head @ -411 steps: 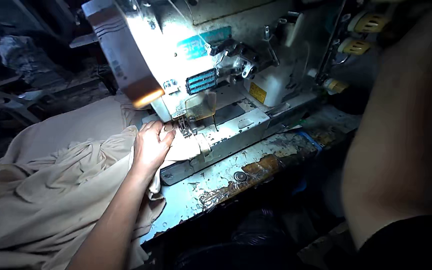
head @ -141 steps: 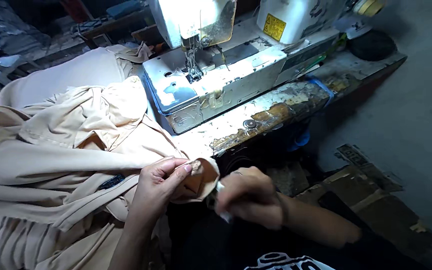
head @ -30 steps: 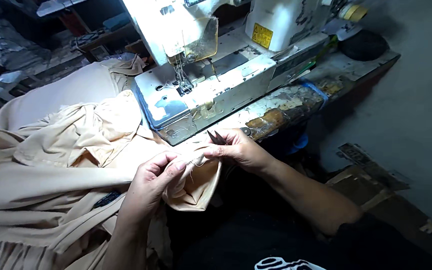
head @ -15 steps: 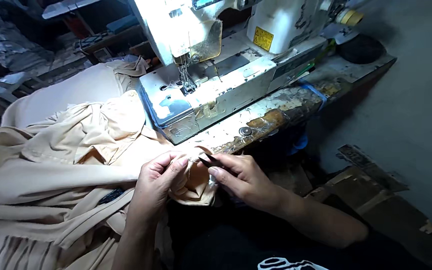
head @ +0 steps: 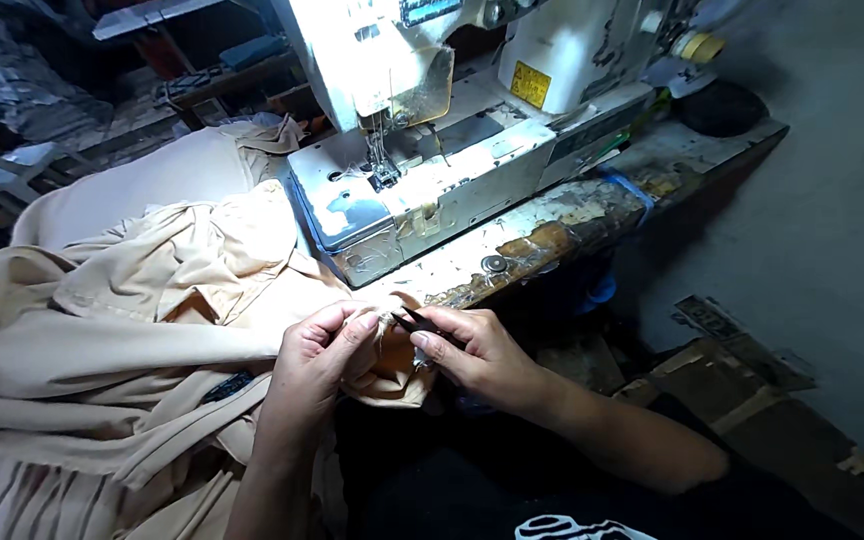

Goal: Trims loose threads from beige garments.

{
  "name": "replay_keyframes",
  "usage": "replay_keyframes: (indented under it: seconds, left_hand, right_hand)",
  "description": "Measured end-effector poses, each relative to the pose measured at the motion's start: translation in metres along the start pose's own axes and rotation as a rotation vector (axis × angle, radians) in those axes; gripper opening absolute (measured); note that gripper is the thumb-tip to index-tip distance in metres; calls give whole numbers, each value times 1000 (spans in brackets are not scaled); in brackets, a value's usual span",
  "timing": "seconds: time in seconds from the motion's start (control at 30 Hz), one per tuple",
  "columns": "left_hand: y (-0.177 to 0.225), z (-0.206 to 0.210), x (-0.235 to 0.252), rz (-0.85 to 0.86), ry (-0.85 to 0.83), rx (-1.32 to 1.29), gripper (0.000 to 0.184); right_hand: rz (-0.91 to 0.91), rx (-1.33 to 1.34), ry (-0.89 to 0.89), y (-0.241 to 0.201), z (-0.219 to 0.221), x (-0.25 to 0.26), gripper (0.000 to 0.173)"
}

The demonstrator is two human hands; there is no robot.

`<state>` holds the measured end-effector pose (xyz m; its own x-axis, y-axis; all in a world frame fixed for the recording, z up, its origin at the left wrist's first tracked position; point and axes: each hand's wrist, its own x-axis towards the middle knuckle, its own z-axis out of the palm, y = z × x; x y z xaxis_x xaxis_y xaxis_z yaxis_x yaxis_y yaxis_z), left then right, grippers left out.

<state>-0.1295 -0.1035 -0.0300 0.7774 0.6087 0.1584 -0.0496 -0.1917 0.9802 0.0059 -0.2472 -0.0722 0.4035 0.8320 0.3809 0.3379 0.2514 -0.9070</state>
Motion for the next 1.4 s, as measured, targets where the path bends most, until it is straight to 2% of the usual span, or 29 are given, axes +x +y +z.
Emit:
replay_keyframes:
  seconds: [0.07,0.13,0.23,0.27,0.33,0.43,0.57,0.63,0.73,0.8,0.93,1.07,1.13,1.2,1.3,1.4]
  left_hand:
    - [0,-1,-1,9,-10,17,14]
    - [-1,-1,-2,11,-32,18,14]
    - [0,0,-2,-1,-47,24,15]
    - [-1,0,-2,-9,-38,25,15]
    - [-1,1,-2,-20,-31,24,15]
    - [1,3,-3,-11,-24,37,13]
    - [1,4,-6,31,-27,109,13]
    - [0,5,-5,45,-51,114,15]
    - [-4,2,-3,17,-80,116,18]
    - [-8,1,0,-14,-38,137,20]
    - [-9,-1,1,-58,-30,74,24]
    - [-8,-6,1,-52,-25,40,30]
    - [-8,-6,1,-47,-39,3,32]
    - [-8,-3,1,-44,-64,-27,34]
    - [-6,-1,-1,-42,-92,-38,32]
    - [-5,-2,-3,-35,-92,-10,32]
  right_hand:
    - [10,2,0,0,0,0,26]
    - [-80,81,28,-1,0,-2,24]
    - [-485,272,12,-8,-6,-7,19]
    - [-559,278,3,-11,-9,-7,16]
    - [-557,129,105,-10,-9,-3,12]
    - [-464,-198,270,4,-2,7,21]
    - [-476,-400,324,10,8,13,11]
    - [-435,-268,290,7,8,14,9]
    - [-211,333,86,-6,1,0,8]
    - [-200,506,-24,-12,-5,-10,6]
    - [-324,359,46,-7,-7,-13,7]
    - [-449,377,-105,-32,-25,-29,14]
    - [-449,348,-108,-38,-32,-30,21]
    - [-424,155,28,-27,-28,-19,27]
    - [-395,-317,212,-5,-12,2,29]
    - [-421,-455,248,2,0,10,13]
